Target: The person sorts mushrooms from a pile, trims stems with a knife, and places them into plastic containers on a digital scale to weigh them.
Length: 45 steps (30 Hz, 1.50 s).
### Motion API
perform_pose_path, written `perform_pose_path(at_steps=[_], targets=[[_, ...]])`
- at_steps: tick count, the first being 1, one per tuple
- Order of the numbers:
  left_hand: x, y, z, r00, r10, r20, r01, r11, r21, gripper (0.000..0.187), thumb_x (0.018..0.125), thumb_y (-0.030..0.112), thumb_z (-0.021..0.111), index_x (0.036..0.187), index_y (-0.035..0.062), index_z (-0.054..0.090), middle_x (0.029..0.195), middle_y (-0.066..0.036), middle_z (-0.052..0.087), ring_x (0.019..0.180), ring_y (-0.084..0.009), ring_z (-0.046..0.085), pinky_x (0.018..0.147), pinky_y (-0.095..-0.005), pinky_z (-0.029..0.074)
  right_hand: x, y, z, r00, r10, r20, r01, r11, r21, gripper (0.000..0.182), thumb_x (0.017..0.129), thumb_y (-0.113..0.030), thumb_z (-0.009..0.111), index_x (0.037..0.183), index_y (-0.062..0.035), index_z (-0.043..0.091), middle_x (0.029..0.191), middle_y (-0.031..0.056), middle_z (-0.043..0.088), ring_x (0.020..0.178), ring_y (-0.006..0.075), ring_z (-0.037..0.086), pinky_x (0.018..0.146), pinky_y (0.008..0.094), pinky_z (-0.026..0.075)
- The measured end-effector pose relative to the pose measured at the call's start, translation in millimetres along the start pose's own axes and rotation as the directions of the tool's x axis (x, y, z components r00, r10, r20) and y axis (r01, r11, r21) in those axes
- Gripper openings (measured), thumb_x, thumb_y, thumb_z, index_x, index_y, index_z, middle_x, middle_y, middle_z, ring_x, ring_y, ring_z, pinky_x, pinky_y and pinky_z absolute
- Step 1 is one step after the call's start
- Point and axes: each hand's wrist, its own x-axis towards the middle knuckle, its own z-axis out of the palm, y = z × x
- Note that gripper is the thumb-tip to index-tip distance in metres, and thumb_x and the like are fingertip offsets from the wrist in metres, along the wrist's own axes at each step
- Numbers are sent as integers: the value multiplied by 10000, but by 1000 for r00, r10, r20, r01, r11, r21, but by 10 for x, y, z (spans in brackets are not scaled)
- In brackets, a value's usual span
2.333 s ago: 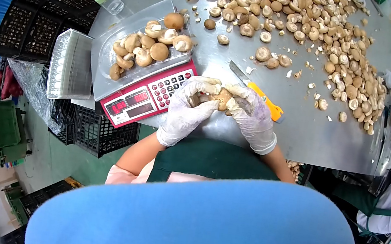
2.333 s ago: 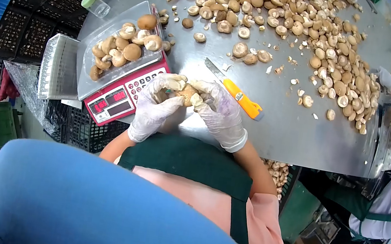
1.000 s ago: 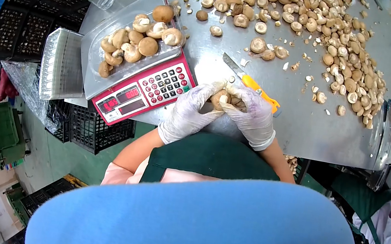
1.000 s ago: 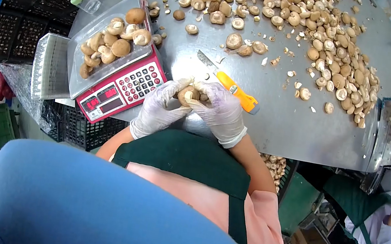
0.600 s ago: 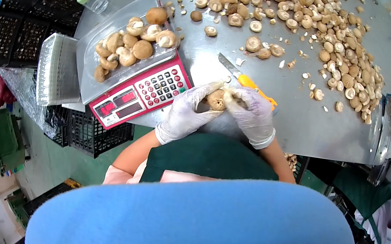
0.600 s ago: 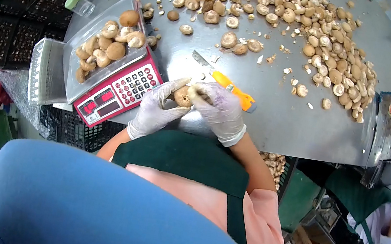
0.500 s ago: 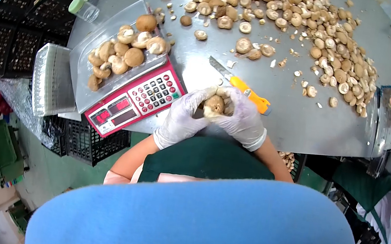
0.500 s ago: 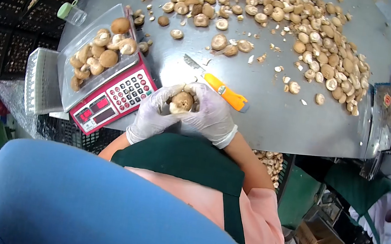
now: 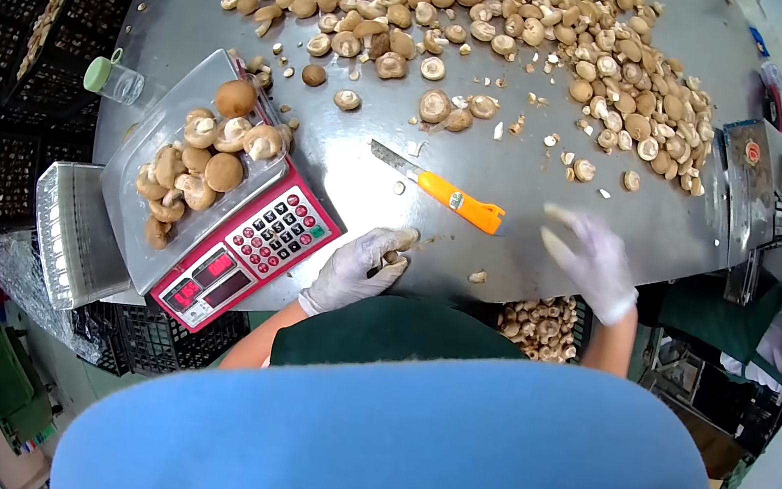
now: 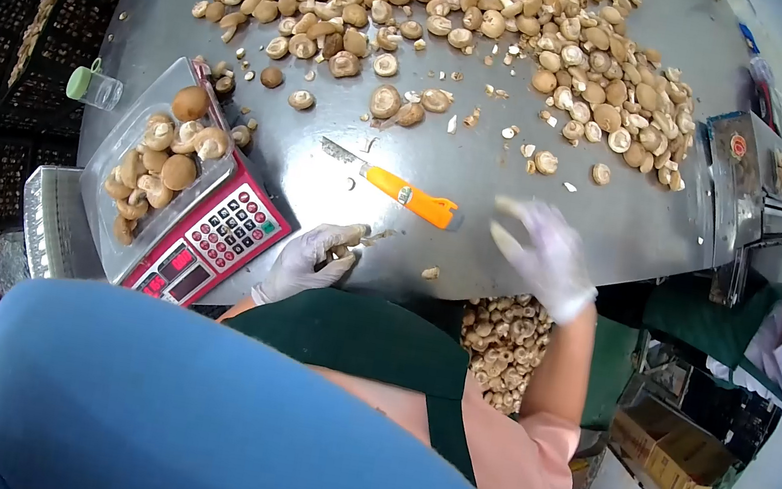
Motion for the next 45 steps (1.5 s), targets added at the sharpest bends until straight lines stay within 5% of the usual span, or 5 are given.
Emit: perform_pose_path(at_steps=[9, 18, 21, 39, 45], targets=[[-234, 265, -253, 985, -10, -173, 13, 1000, 16, 318, 896, 62, 677, 1213, 74, 674, 1065, -88, 684, 938, -222, 681, 830, -297, 545, 2044, -536, 1113, 949, -131, 287, 248, 871, -423, 317, 919, -338, 650, 1176, -160, 703, 1142, 98, 696, 1022, 328, 662, 944, 413, 512], [-350, 416, -636, 874, 217, -435, -174, 975, 138, 462, 856, 20, 698, 1303, 85, 599, 1154, -103, 620, 972, -257, 654, 817, -342, 538, 1649, -1065, 972, 888, -115, 446, -342, 485, 805, 277, 1016, -277, 568, 1099, -49, 702, 961, 8, 678, 844, 69, 639, 755, 227, 524], [-219, 883, -887, 790, 406, -458, -146, 852, 504, 552, 795, 136, 784, 1306, 81, 584, 1242, -112, 583, 980, -275, 654, 832, -383, 542, 1457, -1107, 1221, 778, -626, 54, 594, 761, 261, 301, 1038, -298, 515, 1027, -61, 700, 892, 4, 682, 814, 89, 637, 704, 231, 495], [-986, 45, -2144, 637, 201, -744, 392, 747, 537, 532, 999, 373, 558, 1395, 21, 514, 1387, -155, 569, 1315, -322, 521, 1124, -630, 277, 1226, -1416, 892, 888, -123, 442, -264, 652, 711, 397, 1062, -285, 468, 1221, 34, 642, 1002, 115, 730, 861, 168, 660, 823, 301, 518], [-1287, 111, -2516, 543, 64, -837, 163, 970, 180, 442, 1037, 266, 527, 1396, 8, 535, 1352, -111, 580, 1254, -188, 525, 1081, -302, 391, 1649, -1630, 786, 974, -168, 150, 69, 856, 512, 347, 1036, -290, 531, 1260, -52, 648, 1056, 51, 695, 877, 120, 636, 770, 272, 520]])
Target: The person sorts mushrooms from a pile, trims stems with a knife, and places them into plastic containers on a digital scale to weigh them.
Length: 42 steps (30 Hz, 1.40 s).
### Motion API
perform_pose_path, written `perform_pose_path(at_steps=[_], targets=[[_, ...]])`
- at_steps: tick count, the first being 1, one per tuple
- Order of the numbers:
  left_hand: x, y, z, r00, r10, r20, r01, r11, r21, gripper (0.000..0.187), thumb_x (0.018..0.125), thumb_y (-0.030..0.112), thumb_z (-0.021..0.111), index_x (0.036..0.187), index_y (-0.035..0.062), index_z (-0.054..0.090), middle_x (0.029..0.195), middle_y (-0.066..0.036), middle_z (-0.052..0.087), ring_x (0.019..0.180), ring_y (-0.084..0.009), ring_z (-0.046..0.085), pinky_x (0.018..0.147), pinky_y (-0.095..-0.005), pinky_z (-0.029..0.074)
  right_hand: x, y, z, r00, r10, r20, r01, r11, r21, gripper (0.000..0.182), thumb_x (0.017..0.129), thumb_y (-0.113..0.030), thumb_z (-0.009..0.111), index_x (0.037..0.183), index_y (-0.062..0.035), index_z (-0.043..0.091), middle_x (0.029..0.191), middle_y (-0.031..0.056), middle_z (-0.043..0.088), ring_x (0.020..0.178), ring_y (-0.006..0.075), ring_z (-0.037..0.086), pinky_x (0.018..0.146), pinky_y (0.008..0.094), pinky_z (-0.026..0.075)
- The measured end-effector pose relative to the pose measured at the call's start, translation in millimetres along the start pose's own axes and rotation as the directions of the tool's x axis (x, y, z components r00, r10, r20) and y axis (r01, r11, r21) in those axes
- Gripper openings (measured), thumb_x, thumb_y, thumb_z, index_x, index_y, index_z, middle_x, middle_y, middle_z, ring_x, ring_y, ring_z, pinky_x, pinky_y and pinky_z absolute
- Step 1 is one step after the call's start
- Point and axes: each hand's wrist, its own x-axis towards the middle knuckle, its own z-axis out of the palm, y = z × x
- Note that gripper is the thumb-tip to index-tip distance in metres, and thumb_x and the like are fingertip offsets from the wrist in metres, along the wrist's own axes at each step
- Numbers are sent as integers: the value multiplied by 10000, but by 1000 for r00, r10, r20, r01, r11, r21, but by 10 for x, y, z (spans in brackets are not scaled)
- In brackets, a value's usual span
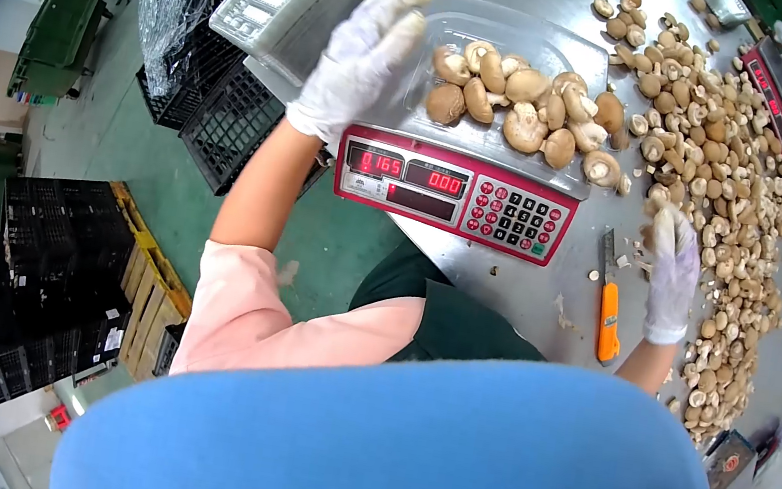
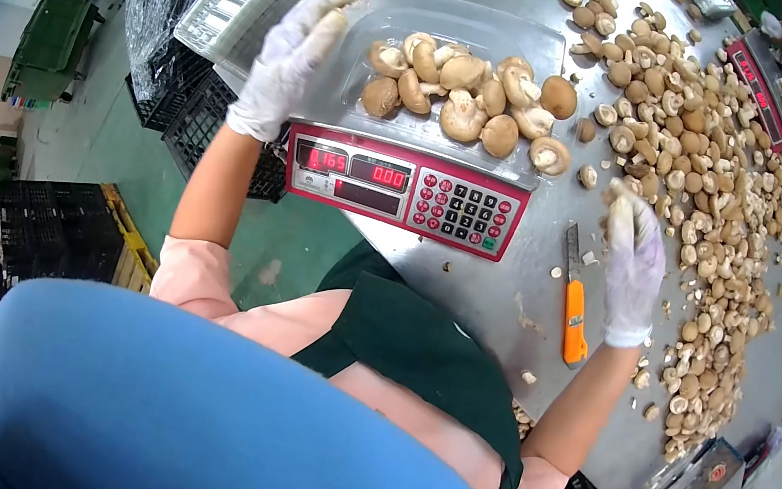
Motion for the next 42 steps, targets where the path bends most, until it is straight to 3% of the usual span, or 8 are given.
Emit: perform_pose_path(at_steps=[10, 15, 19, 20, 24, 30, 35, 42], targets=[[185, -135, -183, 751, -436, 496, 591, 779, -210, 521, 978, 202, 603, 1419, -26, 445, 975, -76, 630, 774, -128, 633, 613, -255, 531, 670, 8, 454, 973, 80, 216, -72, 996, -45, 450, 1037, -415, 481, 1292, -67, 609, 1201, 125, 629, 849, 209, 654, 677, 370, 552], [152, -4, 74, 774, -453, 442, 558, 818, -138, 579, 927, 50, 577, 1462, -53, 380, 820, -43, 592, 633, -112, 622, 524, -235, 496, 846, 463, 622, 990, -85, 110, 96, 991, -98, 314, 971, -291, 592, 1143, -36, 654, 812, 74, 667, 554, 102, 602, 484, 274, 500], [61, 135, 424, 840, -383, 385, 490, 839, -234, 565, 894, 8, 578, 1433, -46, 415, 796, -20, 561, 572, -95, 571, 498, -227, 455, 595, 724, 364, 927, -366, -76, 363, 930, -57, 285, 925, -207, 602, 1139, -24, 643, 848, 81, 675, 734, 198, 653, 672, 366, 546], [28, 213, 552, 842, -376, 388, 482, 846, -226, 562, 893, 10, 586, 1429, -34, 425, 799, -17, 565, 570, -89, 565, 498, -223, 451, 455, 742, 230, 873, -474, -112, 416, 845, -337, 293, 898, -178, 603, 1137, -12, 640, 893, 87, 693, 831, 223, 649, 774, 386, 536], [-88, 671, 1096, 793, -361, 490, 494, 852, -172, 568, 876, 10, 608, 1415, -24, 429, 813, -16, 592, 567, -74, 554, 507, -207, 457, -200, 972, -348, 983, -94, -157, 89, 995, -42, 313, 881, -168, 616, 1156, -24, 659, 929, 94, 702, 827, 164, 646, 749, 329, 538], [-360, 1252, 2450, 612, -107, 783, 443, 867, -228, 628, 808, 14, 605, 1404, 8, 409, 846, -29, 608, 620, -116, 593, 563, -225, 512, -1638, 1441, -1361, 862, 304, -406, -182, 933, 312, 317, 890, -53, 603, 1202, -40, 654, 983, 16, 673, 875, 78, 619, 722, 240, 538], [-956, 1539, 3742, 356, 59, 933, 416, 884, -214, 580, 845, 26, 620, 1390, 31, 422, 913, -76, 605, 654, -137, 636, 547, -255, 531, -2866, 2071, -1953, 694, 288, -660, -363, 932, 25, 275, 932, -219, 659, 1135, -45, 722, 1062, 110, 714, 958, 171, 655, 883, 303, 519], [-1454, 2031, 4474, -16, 98, 995, 555, 829, -73, 706, 948, 78, 573, 1529, 64, 174, 1027, -114, 586, 762, -199, 681, 558, -322, 593, -3794, 3033, -2316, 352, 528, -773, -468, 814, 343, 225, 903, -167, 668, 1063, -27, 741, 990, 112, 726, 905, 186, 670, 840, 312, 529]])
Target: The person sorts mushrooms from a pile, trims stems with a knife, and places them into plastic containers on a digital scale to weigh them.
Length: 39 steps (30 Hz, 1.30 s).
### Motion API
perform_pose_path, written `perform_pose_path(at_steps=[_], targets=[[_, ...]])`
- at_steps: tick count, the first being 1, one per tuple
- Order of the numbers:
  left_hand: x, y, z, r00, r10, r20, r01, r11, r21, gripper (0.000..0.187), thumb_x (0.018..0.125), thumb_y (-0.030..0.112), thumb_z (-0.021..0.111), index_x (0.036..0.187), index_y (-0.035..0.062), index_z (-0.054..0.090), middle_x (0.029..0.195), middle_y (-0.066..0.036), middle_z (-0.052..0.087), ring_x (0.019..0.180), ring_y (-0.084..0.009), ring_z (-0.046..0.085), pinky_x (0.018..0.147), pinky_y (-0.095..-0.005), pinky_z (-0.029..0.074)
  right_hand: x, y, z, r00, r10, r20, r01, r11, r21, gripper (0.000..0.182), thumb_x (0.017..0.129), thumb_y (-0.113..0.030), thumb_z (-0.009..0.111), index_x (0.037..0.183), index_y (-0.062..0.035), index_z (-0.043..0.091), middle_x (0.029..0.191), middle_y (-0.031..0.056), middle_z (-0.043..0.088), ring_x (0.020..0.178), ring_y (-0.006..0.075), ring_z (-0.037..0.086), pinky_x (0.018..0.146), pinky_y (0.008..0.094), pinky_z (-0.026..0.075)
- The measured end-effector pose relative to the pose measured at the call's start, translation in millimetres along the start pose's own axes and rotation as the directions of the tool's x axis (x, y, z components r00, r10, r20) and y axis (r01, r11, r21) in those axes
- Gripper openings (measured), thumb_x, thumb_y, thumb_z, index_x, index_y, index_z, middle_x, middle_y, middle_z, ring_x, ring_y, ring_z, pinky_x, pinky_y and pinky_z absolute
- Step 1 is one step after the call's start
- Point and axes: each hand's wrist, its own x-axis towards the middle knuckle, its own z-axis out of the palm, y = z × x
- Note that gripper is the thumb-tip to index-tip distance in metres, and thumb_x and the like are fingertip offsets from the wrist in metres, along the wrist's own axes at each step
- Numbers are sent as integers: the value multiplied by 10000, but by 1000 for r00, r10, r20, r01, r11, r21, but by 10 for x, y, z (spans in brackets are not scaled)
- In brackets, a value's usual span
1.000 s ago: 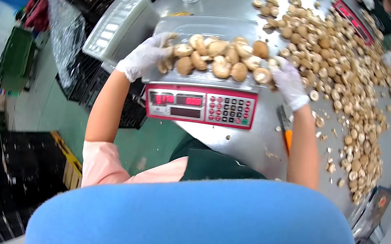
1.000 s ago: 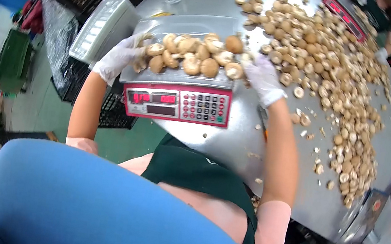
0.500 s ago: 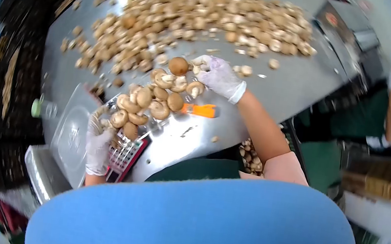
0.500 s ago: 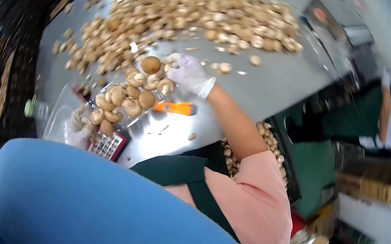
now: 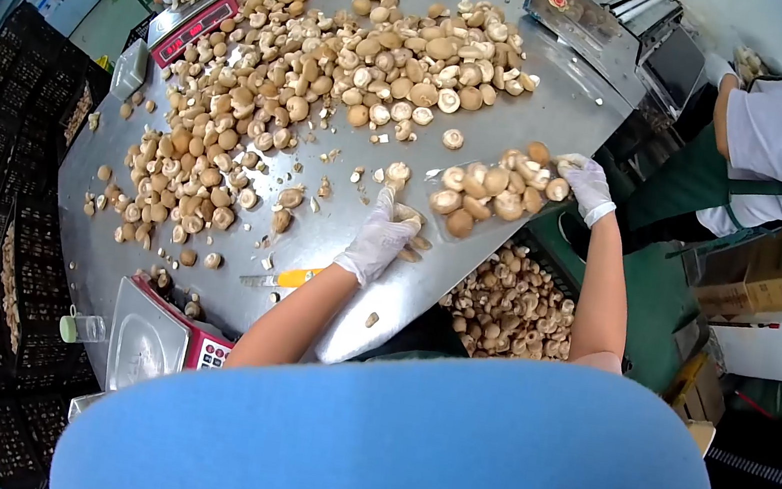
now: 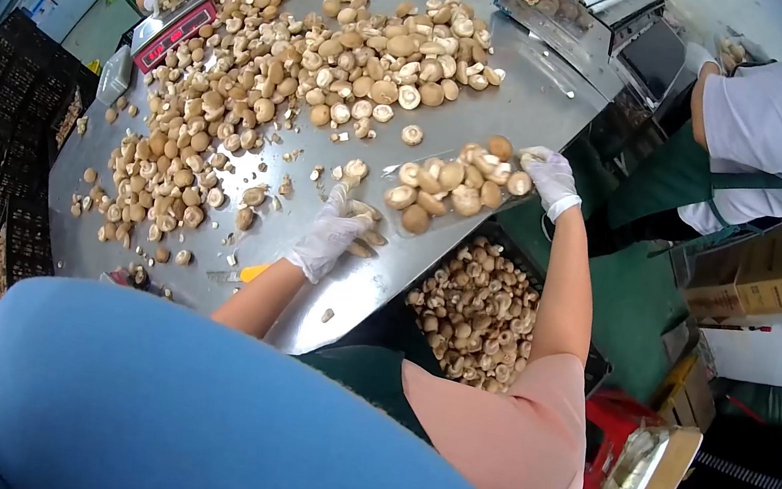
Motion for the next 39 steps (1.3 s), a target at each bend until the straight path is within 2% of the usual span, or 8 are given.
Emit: perform_pose_path(at_steps=[3, 9, 15, 18, 20, 23, 26, 39], targets=[[-309, 269, -9, 994, 109, -7, -109, 994, -25, 725, 949, 95, 575, 1547, 75, 165, 1093, -120, 588, 861, -193, 673, 636, -323, 599, 165, 155, -121, 995, 11, -95, 10, 976, 216, 159, 909, -85, 661, 1033, -22, 738, 978, 83, 721, 880, 157, 651, 813, 301, 524], [-1213, 320, -781, 918, 251, -307, -232, 968, 98, 683, 949, 174, 604, 1532, 63, 266, 1157, -92, 600, 941, -171, 672, 646, -253, 569, 520, 258, -316, 957, -39, -289, -63, 940, -334, 434, 911, -354, 621, 1209, -47, 693, 1243, 164, 680, 1181, 301, 617, 1030, 392, 456], [-2862, 347, -1408, 507, 363, -782, -362, 913, 189, 466, 973, 120, 555, 1430, 75, 475, 1049, -44, 658, 901, -137, 643, 705, -250, 527, 438, 177, -276, 797, -326, -509, 47, 874, -485, 463, 1011, -372, 554, 1248, 11, 661, 1251, 199, 665, 1137, 330, 632, 1015, 391, 478], [-3783, 75, -1978, 82, 544, -835, 112, 827, 550, 331, 975, 135, 590, 1286, 24, 615, 1018, -42, 687, 912, -92, 630, 804, -246, 519, -149, -499, 478, 770, -391, -504, 209, 901, -380, 466, 1004, -409, 555, 1215, -16, 688, 1213, 184, 684, 1121, 327, 639, 977, 391, 498], [-4479, -128, -2363, -27, 745, -666, 649, 520, 555, 319, 934, 196, 626, 1219, 54, 654, 1081, -148, 698, 986, -291, 676, 880, -380, 530, -526, -846, 1027, 364, -931, -10, 537, 219, -815, 273, 991, -183, 604, 1188, -7, 674, 1183, 170, 686, 1100, 326, 638, 959, 417, 501], [-5284, -532, -2758, -200, 738, -644, 930, 350, 112, 246, 936, 295, 595, 996, 69, 672, 976, -188, 657, 940, -404, 632, 836, -505, 507, -983, -1170, 1829, 600, -799, -47, 749, 581, -318, 257, 953, -43, 612, 1207, -15, 639, 1194, 158, 667, 1088, 326, 632, 958, 425, 500], [-5786, -939, -3005, -248, 532, -810, 841, 534, 93, 259, 872, 280, 657, 979, 53, 717, 985, -205, 694, 951, -393, 652, 832, -478, 520, -1199, -1237, 2316, 402, -915, 39, 908, 393, -146, 281, 939, -7, 612, 1220, -13, 619, 1196, 149, 655, 1078, 313, 630, 967, 405, 493], [-6001, -538, -2988, -71, 249, -966, 691, 711, 133, 229, 838, 110, 674, 1027, 9, 755, 875, -206, 713, 781, -284, 696, 757, -380, 546, -1130, -1048, 2553, 646, -755, 116, 763, 644, -58, 244, 956, -41, 613, 1179, 50, 648, 1206, 167, 626, 1175, 286, 578, 1041, 378, 438]])
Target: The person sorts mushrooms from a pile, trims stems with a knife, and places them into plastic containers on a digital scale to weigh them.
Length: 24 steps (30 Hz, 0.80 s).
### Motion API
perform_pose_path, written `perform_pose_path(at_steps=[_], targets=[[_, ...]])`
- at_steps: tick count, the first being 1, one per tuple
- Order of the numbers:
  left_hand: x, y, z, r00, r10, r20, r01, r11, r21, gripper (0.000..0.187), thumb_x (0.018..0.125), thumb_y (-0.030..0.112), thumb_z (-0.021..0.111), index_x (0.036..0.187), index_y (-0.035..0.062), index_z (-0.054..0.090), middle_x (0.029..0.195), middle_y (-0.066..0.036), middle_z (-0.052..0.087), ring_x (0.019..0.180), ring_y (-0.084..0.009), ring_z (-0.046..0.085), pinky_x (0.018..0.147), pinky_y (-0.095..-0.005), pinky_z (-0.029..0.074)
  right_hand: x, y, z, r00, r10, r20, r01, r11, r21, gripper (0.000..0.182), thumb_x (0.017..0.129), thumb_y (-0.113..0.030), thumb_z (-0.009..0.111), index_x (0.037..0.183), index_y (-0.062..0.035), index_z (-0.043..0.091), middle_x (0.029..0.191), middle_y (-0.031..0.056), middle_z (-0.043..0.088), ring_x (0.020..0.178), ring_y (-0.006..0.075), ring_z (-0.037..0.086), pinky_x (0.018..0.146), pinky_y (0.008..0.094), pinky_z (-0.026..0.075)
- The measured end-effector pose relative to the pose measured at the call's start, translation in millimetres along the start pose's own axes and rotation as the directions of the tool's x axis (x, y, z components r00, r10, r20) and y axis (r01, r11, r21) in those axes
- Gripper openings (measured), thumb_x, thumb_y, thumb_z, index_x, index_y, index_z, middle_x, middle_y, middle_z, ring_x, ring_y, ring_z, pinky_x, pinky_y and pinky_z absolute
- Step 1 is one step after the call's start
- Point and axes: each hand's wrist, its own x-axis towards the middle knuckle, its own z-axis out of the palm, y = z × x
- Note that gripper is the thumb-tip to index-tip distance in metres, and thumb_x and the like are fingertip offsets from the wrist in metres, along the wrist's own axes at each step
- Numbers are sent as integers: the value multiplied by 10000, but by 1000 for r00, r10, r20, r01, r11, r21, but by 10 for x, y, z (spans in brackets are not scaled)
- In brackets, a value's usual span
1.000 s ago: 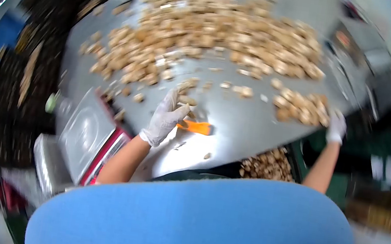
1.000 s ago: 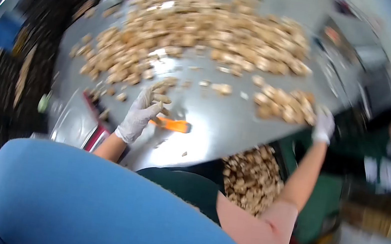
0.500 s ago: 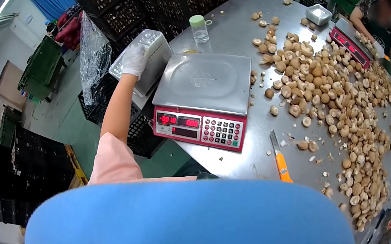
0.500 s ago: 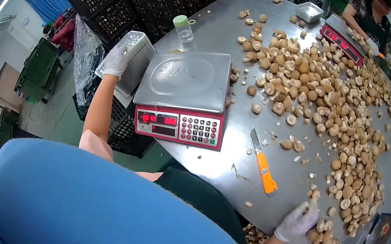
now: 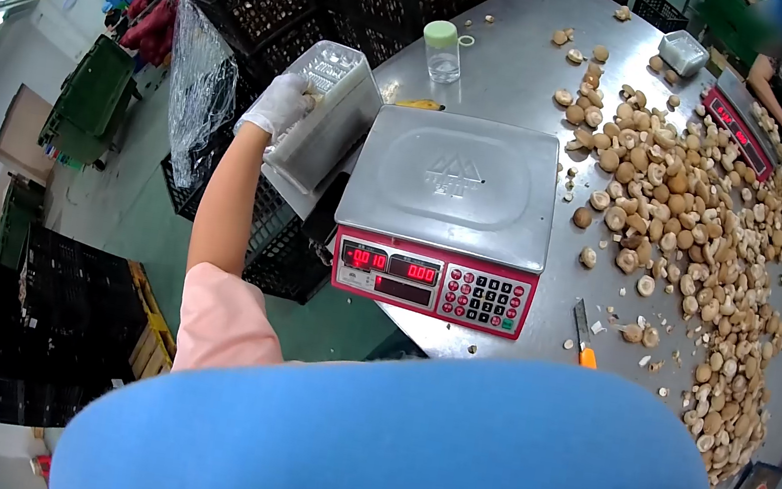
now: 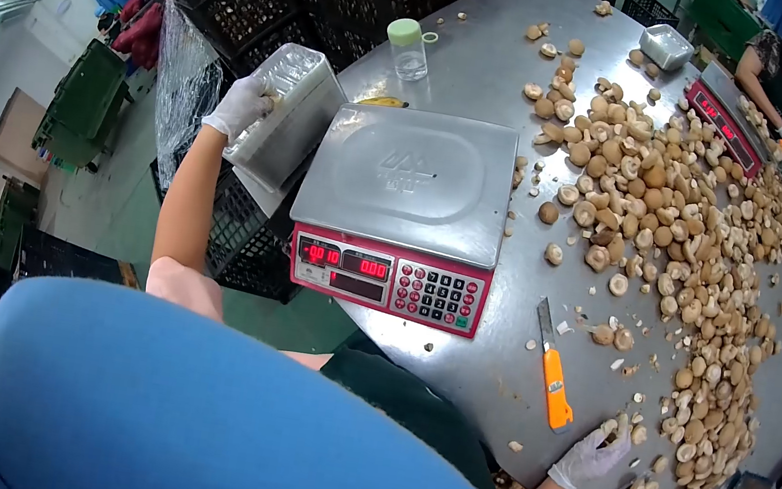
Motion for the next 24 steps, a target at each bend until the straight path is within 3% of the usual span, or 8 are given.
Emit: perform_pose_path(at_steps=[7, 12, 14, 17, 19, 20, 22, 24], targets=[[-61, 187, -50, 998, 29, 57, -34, 996, 78, 217, 857, 146, 667, 992, -1, 753, 884, -190, 715, 810, -289, 696, 769, -385, 546, -35, 74, 11, 993, 115, 40, -113, 992, -53, 251, 963, -83, 621, 1182, 33, 658, 1176, 165, 639, 1141, 288, 589, 1026, 385, 448], [-59, 132, -57, 950, 308, 61, -309, 883, 354, 291, 837, 240, 635, 994, 3, 698, 1039, -233, 678, 992, -401, 634, 846, -465, 514, 154, -333, -42, 978, 182, 105, -167, 976, -137, 220, 964, -88, 622, 1155, 8, 671, 1149, 152, 650, 1105, 288, 604, 1000, 382, 465], [93, -176, 40, 944, 326, -51, -281, 875, 394, 230, 802, 244, 657, 900, 36, 663, 920, -204, 651, 906, -412, 627, 794, -493, 504, 147, -281, -71, 989, 120, 86, -108, 985, -135, 206, 955, -81, 629, 1143, -10, 677, 1129, 141, 660, 1088, 289, 613, 988, 379, 474], [-215, 413, -36, 865, 401, -302, -254, 868, 427, 138, 852, 88, 599, 987, 61, 600, 984, -166, 609, 883, -387, 615, 734, -457, 503, 24, -121, 12, 999, 36, -36, -38, 996, -75, 224, 917, -45, 650, 1139, -23, 674, 1108, 130, 670, 1074, 294, 621, 975, 383, 483], [-595, 1042, 64, 750, 517, -413, -440, 856, 273, 93, 916, 50, 610, 1005, 25, 599, 965, -156, 598, 846, -360, 595, 726, -411, 496, 30, -129, 21, 998, 32, -57, -36, 997, -72, 232, 907, -36, 654, 1138, -28, 674, 1103, 131, 671, 1070, 295, 624, 975, 385, 486], [-775, 1262, 159, 776, 535, -335, -495, 845, 202, 104, 951, 53, 600, 1050, 23, 607, 948, -167, 612, 837, -339, 614, 737, -406, 504, 35, -142, 9, 999, -2, -50, 0, 999, -40, 241, 896, -28, 657, 1137, -32, 673, 1098, 131, 671, 1066, 296, 626, 974, 386, 488], [-896, 1238, 644, 576, 770, -273, -641, 633, 434, 192, 921, 72, 662, 1107, 74, 618, 893, -150, 617, 694, -306, 615, 602, -415, 507, 51, -226, -15, 997, 59, -42, -61, 997, -51, 243, 894, -28, 654, 1137, -36, 674, 1101, 132, 669, 1068, 296, 626, 977, 386, 489], [-1157, 1454, 916, 664, 747, -30, -698, 634, 334, 188, 878, 85, 690, 1038, 132, 604, 832, -112, 582, 677, -301, 614, 565, -423, 495, 55, -262, -44, 992, 127, -3, -127, 991, -28, 250, 892, -42, 657, 1141, -50, 676, 1113, 133, 663, 1073, 292, 629, 978, 383, 495]])
